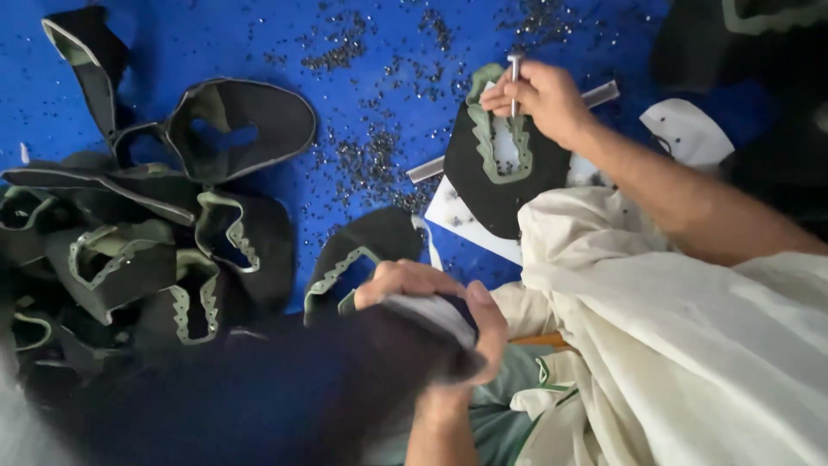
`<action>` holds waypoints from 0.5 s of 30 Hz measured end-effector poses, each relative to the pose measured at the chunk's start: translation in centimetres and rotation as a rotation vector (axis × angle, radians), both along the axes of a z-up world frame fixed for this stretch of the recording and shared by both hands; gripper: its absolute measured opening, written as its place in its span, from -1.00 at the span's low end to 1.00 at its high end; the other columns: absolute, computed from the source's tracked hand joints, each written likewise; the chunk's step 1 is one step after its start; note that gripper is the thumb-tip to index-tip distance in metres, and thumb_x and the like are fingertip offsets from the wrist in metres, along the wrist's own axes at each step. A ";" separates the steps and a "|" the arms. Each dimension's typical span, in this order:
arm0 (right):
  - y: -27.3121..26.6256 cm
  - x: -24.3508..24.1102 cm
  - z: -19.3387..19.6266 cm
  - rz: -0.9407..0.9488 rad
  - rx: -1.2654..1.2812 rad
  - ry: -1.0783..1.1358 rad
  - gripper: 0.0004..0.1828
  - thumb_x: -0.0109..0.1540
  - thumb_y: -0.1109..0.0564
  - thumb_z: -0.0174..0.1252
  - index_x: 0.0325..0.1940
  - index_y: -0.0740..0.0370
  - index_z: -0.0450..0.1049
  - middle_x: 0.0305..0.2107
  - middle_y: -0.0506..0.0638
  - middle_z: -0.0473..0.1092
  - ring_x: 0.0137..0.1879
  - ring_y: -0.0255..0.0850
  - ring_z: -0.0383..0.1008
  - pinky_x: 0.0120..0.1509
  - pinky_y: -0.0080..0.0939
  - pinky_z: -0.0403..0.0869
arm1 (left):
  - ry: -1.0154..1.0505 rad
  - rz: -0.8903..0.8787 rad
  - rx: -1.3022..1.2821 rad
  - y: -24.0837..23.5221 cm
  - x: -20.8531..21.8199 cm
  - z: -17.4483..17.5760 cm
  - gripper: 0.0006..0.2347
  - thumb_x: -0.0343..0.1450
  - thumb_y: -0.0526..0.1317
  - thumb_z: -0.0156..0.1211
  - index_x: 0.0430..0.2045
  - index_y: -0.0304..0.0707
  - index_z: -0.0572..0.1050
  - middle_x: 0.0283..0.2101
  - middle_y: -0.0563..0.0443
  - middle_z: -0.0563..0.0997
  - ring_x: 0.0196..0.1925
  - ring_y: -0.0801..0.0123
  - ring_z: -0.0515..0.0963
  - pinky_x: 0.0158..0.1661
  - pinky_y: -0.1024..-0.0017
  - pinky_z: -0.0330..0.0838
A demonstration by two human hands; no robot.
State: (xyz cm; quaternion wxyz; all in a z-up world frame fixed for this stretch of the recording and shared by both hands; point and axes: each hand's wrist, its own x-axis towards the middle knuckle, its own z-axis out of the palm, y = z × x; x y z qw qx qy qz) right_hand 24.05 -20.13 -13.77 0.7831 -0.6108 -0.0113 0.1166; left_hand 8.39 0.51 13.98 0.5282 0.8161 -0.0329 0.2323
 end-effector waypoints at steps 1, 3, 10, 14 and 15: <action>0.3 -0.7 0.5 0.003 0.001 0.006 -0.90 0.47 0.28 -0.07 -0.07 0.35 0.36 -0.02 0.19 0.52 0.11 -0.07 0.62 0.16 -0.14 0.61 | 0.006 0.003 0.001 -0.1 0.2 -1.7 -0.66 0.18 -0.39 0.31 -0.36 -0.39 0.21 -0.51 0.02 0.46 -0.48 0.33 0.45 -0.22 0.39 0.36; 0.9 -1.7 1.5 -0.029 -0.255 -0.191 -0.88 0.41 0.32 -0.02 -0.03 0.36 0.43 -0.05 0.21 0.55 0.01 -0.05 0.62 0.10 -0.11 0.61 | -0.038 -0.075 -0.105 -0.4 0.8 -5.2 -0.71 0.20 -0.38 0.27 -0.35 -0.30 0.26 -0.43 -0.04 0.47 -0.42 0.25 0.47 -0.27 0.44 0.40; 0.3 -0.9 0.0 -0.095 -0.346 -0.343 -0.86 0.43 0.29 0.05 0.02 0.37 0.48 -0.12 0.27 0.54 0.00 0.03 0.59 0.09 -0.05 0.59 | 0.757 -0.052 0.196 -0.4 -1.7 -13.1 -0.66 0.12 -0.27 0.44 -0.30 -0.34 0.48 -0.45 -0.23 0.66 -0.35 0.04 0.67 -0.30 0.27 0.54; -0.2 1.6 0.5 -0.182 0.141 0.083 -0.81 0.49 0.18 -0.06 -0.16 0.26 0.40 -0.12 0.18 0.55 0.01 -0.05 0.64 0.15 -0.10 0.63 | 0.544 0.016 0.008 0.2 -1.2 -6.3 -0.73 0.14 -0.27 0.40 -0.42 -0.32 0.42 -0.54 -0.06 0.59 -0.51 0.24 0.62 -0.39 0.33 0.54; -0.1 1.8 0.7 -0.159 0.149 0.118 -0.81 0.48 0.17 -0.08 -0.17 0.24 0.38 -0.11 0.17 0.56 0.03 -0.06 0.65 0.15 -0.11 0.64 | 0.458 0.037 -0.045 0.5 -1.2 -4.6 -0.71 0.13 -0.28 0.41 -0.47 -0.32 0.36 -0.57 -0.03 0.54 -0.56 0.24 0.54 -0.42 0.35 0.52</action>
